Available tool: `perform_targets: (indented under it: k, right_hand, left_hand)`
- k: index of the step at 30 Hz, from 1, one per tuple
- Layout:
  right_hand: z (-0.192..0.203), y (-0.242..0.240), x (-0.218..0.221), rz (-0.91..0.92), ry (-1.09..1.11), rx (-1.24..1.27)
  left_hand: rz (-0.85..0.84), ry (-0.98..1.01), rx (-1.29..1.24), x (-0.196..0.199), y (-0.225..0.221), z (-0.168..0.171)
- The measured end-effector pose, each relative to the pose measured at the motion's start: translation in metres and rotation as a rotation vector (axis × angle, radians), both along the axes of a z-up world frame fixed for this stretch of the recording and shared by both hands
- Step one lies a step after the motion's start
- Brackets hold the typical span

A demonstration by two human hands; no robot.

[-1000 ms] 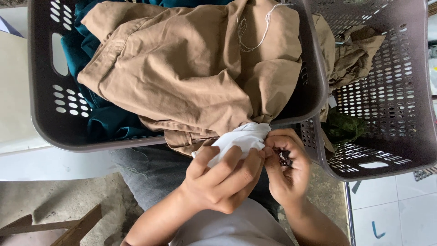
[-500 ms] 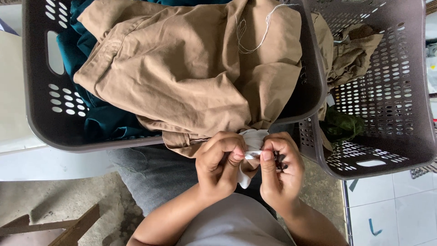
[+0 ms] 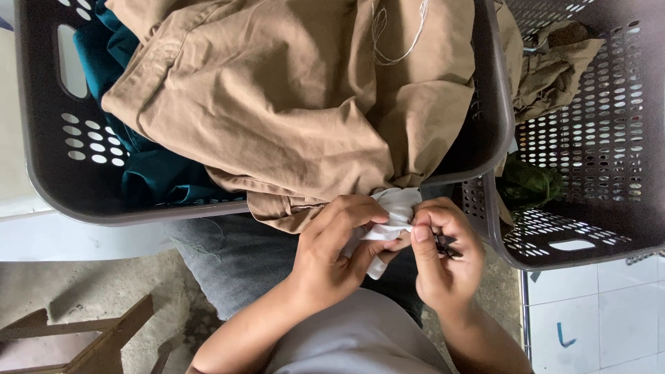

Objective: The person is inspecting a brown garment and using small scissors to trim away loose threads.

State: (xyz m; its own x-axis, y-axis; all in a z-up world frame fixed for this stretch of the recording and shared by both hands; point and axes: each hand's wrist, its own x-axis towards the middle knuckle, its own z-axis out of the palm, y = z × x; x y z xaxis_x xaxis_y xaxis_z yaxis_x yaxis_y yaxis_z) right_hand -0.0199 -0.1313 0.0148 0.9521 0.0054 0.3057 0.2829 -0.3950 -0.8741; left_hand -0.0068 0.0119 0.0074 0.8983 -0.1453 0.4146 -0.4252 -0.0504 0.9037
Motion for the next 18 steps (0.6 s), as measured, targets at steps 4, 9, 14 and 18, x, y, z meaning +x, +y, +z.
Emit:
perform_targets:
  k: [4,9,14,18]
  right_hand:
    - [-0.002,-0.004,-0.001,0.032,0.103,0.145]
    - [0.008,-0.006,0.002,0.031,0.016,-0.100]
    - [0.010,-0.012,-0.007,0.020,-0.254,-0.352]
    - [0.024,-0.010,-0.002,0.095,-0.349,-0.610]
  left_hand:
    - [0.009,0.070,0.004,-0.001,0.003,-0.003]
    - [-0.042,0.379,-0.308,-0.003,0.002,-0.006]
    - [-0.004,0.417,-0.346,-0.005,-0.002,-0.007]
    - [0.005,0.367,-0.286,-0.005,-0.002,-0.008]
